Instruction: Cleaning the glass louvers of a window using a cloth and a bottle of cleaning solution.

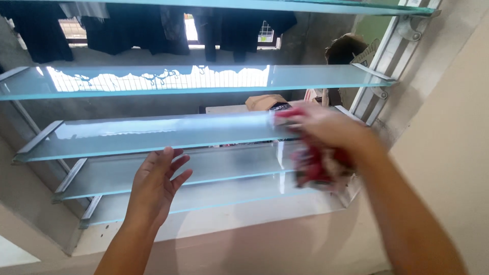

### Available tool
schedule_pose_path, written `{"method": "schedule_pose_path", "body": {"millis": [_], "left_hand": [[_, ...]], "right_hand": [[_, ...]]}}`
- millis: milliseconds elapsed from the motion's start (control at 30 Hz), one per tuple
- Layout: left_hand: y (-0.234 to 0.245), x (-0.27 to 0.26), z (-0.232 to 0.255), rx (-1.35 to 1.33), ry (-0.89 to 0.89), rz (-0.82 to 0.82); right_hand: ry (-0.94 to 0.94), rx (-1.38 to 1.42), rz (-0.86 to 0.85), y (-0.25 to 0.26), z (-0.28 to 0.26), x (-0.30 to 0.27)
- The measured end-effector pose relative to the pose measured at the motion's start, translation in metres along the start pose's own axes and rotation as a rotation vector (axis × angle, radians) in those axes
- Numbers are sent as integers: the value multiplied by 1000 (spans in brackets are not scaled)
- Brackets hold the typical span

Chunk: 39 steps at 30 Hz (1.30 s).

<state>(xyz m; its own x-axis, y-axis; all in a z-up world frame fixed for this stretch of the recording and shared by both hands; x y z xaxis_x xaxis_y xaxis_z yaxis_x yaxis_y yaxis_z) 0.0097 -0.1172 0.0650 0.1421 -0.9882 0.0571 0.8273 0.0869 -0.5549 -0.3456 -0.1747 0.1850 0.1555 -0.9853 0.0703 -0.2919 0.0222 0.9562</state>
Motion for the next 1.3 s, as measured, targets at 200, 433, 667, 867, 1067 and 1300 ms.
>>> {"method": "schedule_pose_path", "body": {"millis": [200,433,667,867,1067,1300], "left_hand": [[-6,-8,4,45,16,46],[1,-8,-2,-66,-19,-48],[10,-20,10,-26,9,28],[17,-16,16,-66,21,-1],[37,-26,30,-46,-8,15],[99,-47,73,-32,-95,132]], "right_hand": [[-277,-90,-38,-3,-38,4],[980,-514,439,-98,-200,26],[289,-148,-37,-17,-61,-13],[-149,-183,69,-14,78,38],[-14,-118,-10,-31,-59,37],[252,-127,-214,-98,-263,58]]}}
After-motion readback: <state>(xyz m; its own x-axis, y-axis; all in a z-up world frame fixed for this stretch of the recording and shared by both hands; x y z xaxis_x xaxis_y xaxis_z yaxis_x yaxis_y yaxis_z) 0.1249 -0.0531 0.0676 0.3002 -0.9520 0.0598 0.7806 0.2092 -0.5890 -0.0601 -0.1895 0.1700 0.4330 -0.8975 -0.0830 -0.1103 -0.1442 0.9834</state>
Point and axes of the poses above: each hand's wrist, its own x-axis towards the middle knuckle, its own y-axis out of the back of the hand, z = x × y, the point moved 4 cm from there along x, towards the middle knuckle, and after that the axes turned 5 degrees about -x, right-handed, at the moved point
